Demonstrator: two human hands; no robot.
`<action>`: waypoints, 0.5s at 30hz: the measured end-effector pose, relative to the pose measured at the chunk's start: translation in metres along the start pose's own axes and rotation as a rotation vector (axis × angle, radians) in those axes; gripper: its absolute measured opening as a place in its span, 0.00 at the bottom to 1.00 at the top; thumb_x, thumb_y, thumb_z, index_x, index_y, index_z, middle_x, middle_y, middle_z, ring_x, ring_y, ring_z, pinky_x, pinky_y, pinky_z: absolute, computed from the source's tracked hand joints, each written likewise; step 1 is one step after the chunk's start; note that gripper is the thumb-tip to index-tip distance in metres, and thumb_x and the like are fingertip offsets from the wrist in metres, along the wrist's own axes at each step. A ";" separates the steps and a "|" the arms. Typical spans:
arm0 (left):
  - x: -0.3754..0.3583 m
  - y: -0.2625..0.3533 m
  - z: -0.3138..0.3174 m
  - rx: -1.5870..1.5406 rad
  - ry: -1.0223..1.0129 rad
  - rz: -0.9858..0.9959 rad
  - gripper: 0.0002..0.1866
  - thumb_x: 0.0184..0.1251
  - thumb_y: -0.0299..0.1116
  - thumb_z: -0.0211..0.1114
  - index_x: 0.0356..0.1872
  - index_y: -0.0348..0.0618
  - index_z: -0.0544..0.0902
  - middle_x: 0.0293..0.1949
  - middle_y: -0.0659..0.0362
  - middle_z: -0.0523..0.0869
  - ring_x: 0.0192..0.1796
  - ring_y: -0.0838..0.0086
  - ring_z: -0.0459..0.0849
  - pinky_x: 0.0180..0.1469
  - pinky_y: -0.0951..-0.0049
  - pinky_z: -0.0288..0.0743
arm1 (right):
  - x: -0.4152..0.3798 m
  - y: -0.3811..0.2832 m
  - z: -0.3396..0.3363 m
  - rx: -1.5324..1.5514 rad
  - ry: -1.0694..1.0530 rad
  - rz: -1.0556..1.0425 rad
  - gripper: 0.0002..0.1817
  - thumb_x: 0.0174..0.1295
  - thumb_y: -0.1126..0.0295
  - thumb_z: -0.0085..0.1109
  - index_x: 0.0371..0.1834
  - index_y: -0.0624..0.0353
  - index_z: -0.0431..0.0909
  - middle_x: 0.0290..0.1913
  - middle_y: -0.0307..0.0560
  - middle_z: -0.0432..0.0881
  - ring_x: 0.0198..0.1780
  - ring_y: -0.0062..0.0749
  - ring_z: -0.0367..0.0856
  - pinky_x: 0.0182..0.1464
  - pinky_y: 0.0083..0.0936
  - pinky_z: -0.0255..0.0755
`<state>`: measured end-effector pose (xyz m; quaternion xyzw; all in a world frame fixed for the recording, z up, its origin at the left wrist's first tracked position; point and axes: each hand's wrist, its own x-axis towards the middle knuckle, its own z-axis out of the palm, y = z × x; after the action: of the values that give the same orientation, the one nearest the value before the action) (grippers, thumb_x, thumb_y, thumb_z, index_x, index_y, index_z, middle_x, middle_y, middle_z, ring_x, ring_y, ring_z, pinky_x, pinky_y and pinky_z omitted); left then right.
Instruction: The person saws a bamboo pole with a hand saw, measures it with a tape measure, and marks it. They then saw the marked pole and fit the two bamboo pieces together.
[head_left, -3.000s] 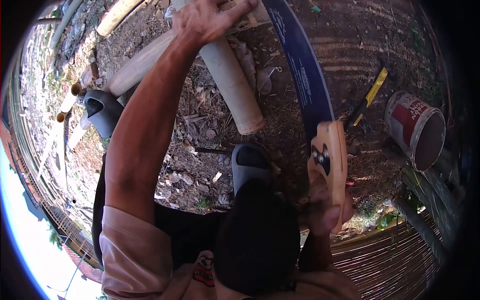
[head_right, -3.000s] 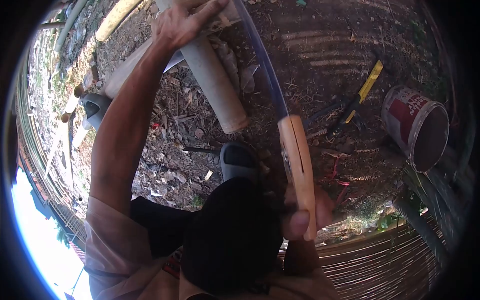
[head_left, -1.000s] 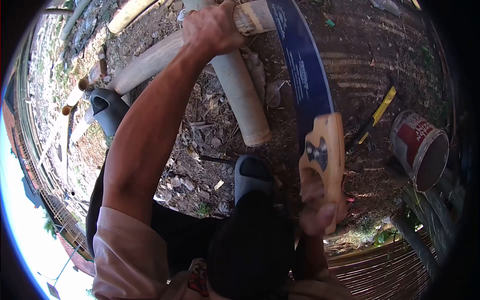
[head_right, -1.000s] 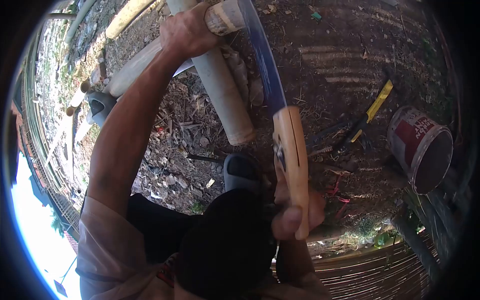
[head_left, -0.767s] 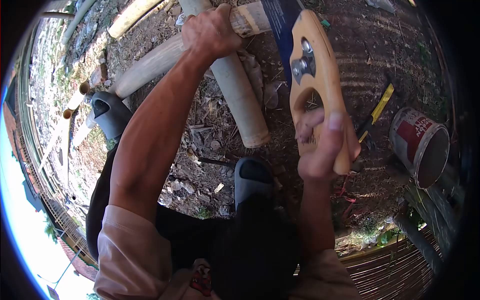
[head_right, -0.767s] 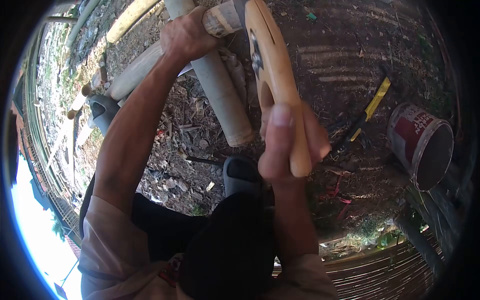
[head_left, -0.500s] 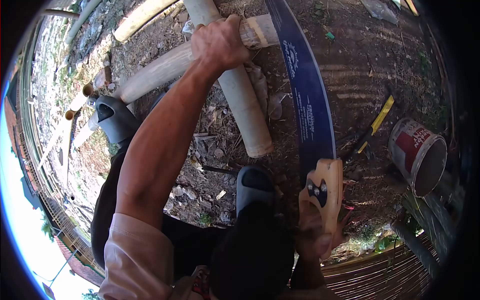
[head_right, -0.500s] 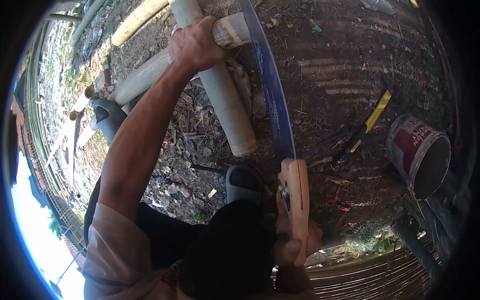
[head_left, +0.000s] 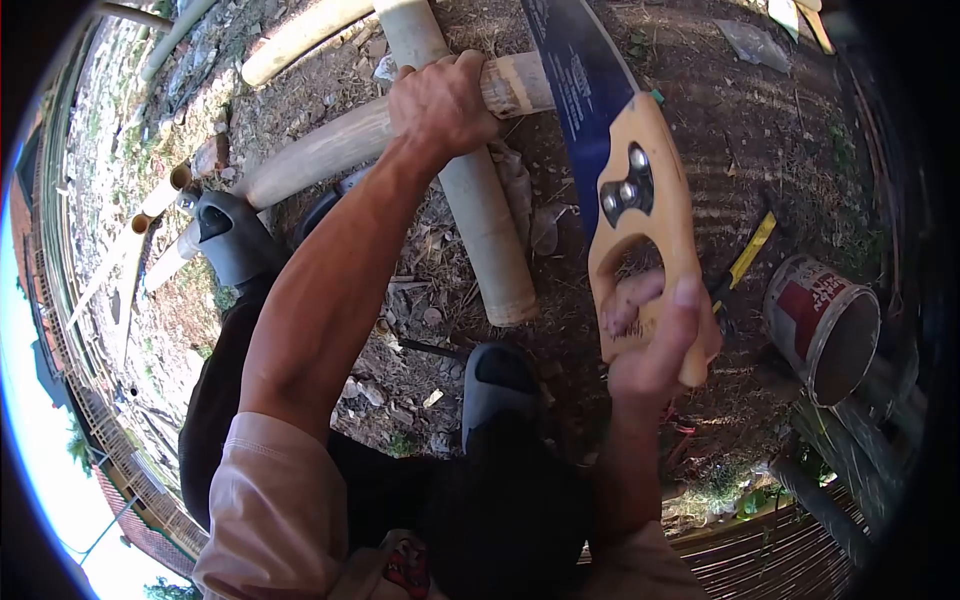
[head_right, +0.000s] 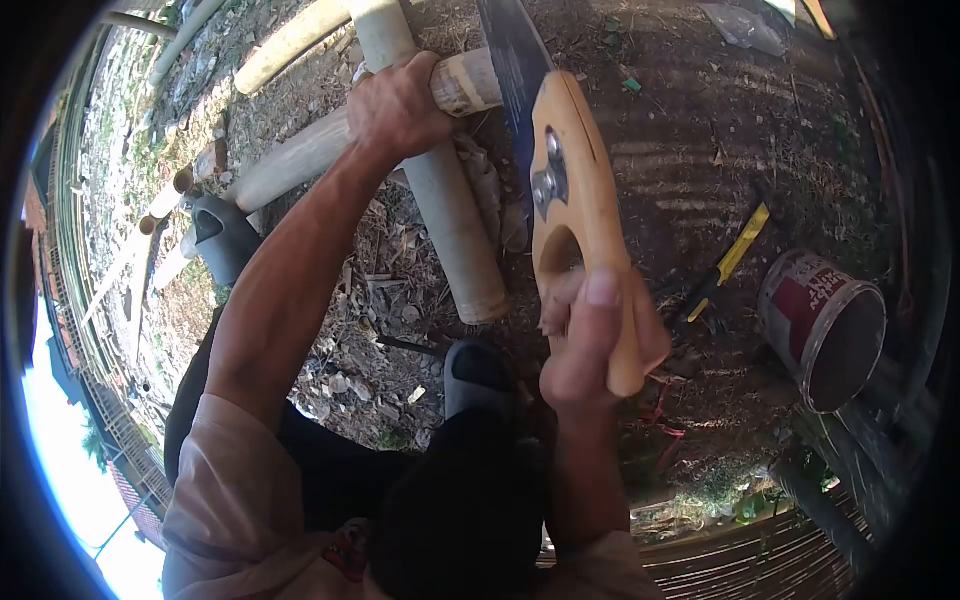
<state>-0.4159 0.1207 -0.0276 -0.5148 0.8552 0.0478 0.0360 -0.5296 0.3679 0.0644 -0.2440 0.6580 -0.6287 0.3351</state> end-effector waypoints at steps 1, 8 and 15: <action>-0.001 0.002 -0.010 -0.009 -0.062 -0.013 0.32 0.46 0.54 0.81 0.53 0.54 0.87 0.43 0.51 0.93 0.46 0.55 0.93 0.52 0.55 0.85 | 0.020 -0.005 0.010 -0.090 -0.015 0.032 0.26 0.75 0.53 0.50 0.28 0.68 0.73 0.18 0.47 0.72 0.21 0.28 0.68 0.40 0.39 0.85; -0.009 0.001 0.001 0.002 -0.020 0.037 0.33 0.46 0.53 0.81 0.56 0.54 0.86 0.43 0.51 0.94 0.47 0.55 0.93 0.56 0.54 0.83 | -0.076 0.021 -0.043 0.024 0.004 0.011 0.29 0.77 0.46 0.47 0.33 0.66 0.72 0.23 0.50 0.74 0.24 0.37 0.74 0.40 0.33 0.78; -0.013 0.001 -0.017 -0.051 -0.142 -0.005 0.30 0.48 0.47 0.80 0.55 0.52 0.84 0.47 0.54 0.92 0.55 0.59 0.90 0.63 0.58 0.75 | -0.035 0.018 -0.021 -0.051 -0.030 -0.019 0.28 0.77 0.48 0.46 0.31 0.66 0.71 0.21 0.50 0.72 0.23 0.36 0.73 0.34 0.34 0.76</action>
<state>-0.4110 0.1304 -0.0093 -0.5131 0.8476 0.1057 0.0838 -0.5207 0.4099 0.0509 -0.2680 0.6664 -0.6110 0.3328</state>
